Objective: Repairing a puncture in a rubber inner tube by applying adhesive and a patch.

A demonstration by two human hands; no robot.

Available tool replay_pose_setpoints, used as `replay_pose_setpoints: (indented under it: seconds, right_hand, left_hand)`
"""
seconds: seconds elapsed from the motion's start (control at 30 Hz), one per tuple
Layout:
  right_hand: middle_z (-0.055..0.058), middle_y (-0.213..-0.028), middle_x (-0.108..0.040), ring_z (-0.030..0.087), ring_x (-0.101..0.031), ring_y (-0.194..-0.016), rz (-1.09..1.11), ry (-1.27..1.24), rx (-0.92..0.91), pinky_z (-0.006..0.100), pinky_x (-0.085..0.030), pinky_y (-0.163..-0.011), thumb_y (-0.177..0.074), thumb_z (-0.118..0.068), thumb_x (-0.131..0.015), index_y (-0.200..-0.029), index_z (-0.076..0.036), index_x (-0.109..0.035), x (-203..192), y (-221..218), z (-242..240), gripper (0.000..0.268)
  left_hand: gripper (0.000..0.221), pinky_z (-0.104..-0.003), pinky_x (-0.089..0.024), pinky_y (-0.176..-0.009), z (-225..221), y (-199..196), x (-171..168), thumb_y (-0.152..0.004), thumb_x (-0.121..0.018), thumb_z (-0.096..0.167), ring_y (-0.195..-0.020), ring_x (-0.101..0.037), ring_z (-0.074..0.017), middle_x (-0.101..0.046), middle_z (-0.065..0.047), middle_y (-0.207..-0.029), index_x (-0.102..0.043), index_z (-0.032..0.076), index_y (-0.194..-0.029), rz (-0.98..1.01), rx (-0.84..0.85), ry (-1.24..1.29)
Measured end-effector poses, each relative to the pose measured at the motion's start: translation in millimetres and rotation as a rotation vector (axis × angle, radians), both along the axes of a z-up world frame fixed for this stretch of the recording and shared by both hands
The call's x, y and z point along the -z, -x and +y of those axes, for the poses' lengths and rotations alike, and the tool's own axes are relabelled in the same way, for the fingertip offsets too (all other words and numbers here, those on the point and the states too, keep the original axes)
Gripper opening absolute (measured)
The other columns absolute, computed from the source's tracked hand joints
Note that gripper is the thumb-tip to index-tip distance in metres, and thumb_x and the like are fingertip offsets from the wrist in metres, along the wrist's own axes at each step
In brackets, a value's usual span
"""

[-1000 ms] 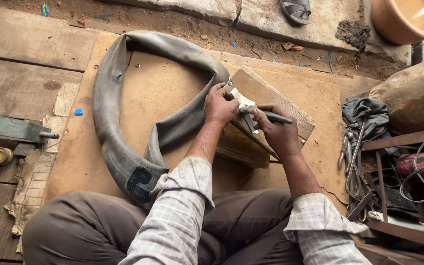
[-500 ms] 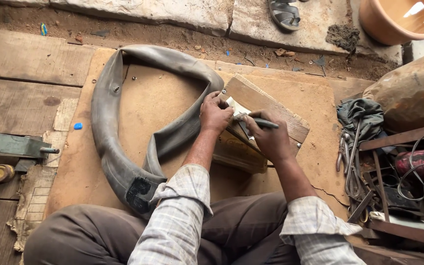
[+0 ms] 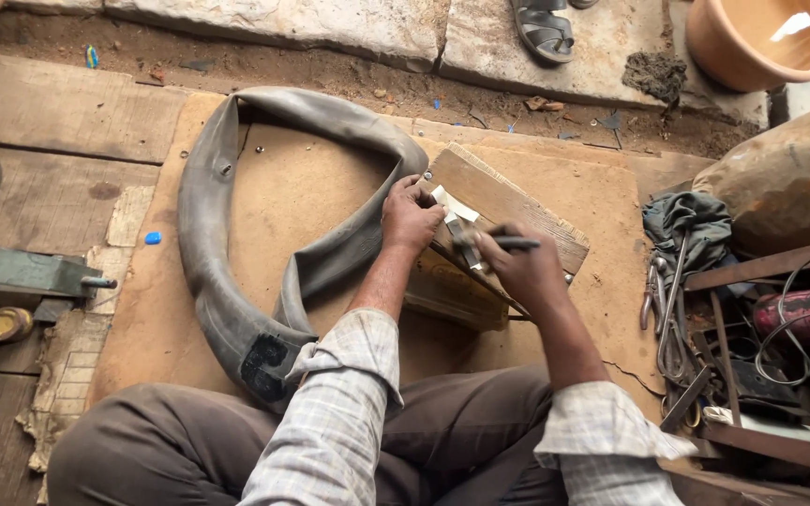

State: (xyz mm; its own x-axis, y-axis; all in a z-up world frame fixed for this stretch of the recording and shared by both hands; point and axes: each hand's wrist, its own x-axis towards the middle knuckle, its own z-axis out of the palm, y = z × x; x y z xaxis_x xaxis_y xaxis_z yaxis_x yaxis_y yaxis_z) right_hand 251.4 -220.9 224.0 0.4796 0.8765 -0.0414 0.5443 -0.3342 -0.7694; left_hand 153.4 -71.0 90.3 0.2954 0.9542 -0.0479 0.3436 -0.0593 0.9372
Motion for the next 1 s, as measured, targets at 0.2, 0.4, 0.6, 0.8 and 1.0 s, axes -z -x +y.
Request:
replay_pose_setpoints:
  seconds: [0.2, 0.4, 0.6, 0.8, 1.0]
  right_hand:
    - [0.010, -0.081, -0.078, 0.017, -0.066, -0.063, 0.032, 0.466, 0.157, 0.031, -0.050, -0.052, -0.094, -0.028, -0.071, -0.104, -0.009, -0.078, -13, -5, -20, 0.022]
    - [0.008, -0.085, -0.077, 0.010, -0.070, -0.067, 0.141, -0.013, -0.010, 0.025, -0.059, -0.057, -0.094, -0.026, -0.070, -0.104, -0.006, -0.074, -9, -1, -11, 0.023]
    - [0.009, -0.086, -0.077, 0.016, -0.071, -0.066, 0.169, 0.345, 0.138, 0.028, -0.060, -0.057, -0.094, -0.020, -0.068, -0.103, -0.003, -0.073, -1, -17, -24, 0.020]
    - [0.010, -0.094, -0.077, 0.011, -0.070, -0.074, 0.096, 0.006, 0.054, 0.025, -0.057, -0.059, -0.092, -0.016, -0.072, -0.112, -0.004, -0.072, 14, -21, 0, 0.024]
    - [0.009, -0.096, -0.079, 0.012, -0.070, -0.079, 0.064, -0.038, -0.013, 0.027, -0.057, -0.067, -0.093, -0.018, -0.075, -0.116, -0.008, -0.077, 22, -29, 21, 0.025]
  left_hand:
    - [0.016, -0.040, -0.042, -0.111, -3, 1, 0, -0.069, -0.083, 0.018, -0.130, -0.053, -0.0255, -0.059, -0.005, -0.139, -0.073, 0.007, -0.075, 0.019, -0.023, 0.018]
    - [0.016, -0.038, -0.043, -0.112, -1, 0, -7, -0.070, -0.081, 0.022, -0.129, -0.056, -0.0215, -0.058, -0.002, -0.141, -0.072, 0.010, -0.076, 0.020, 0.006, 0.086]
    - [0.014, -0.041, -0.038, -0.113, -3, 0, -2, -0.071, -0.081, 0.019, -0.132, -0.049, -0.0245, -0.055, -0.003, -0.142, -0.074, 0.008, -0.076, 0.097, 0.011, 0.053]
    - [0.018, -0.042, -0.039, -0.112, 1, 0, -1, -0.070, -0.081, 0.023, -0.131, -0.052, -0.0218, -0.056, 0.002, -0.144, -0.075, 0.013, -0.084, 0.117, -0.021, 0.048]
    - [0.015, -0.040, -0.040, -0.113, -1, -2, -7, -0.070, -0.082, 0.022, -0.131, -0.054, -0.0209, -0.058, 0.003, -0.144, -0.073, 0.011, -0.075, 0.089, -0.018, 0.068]
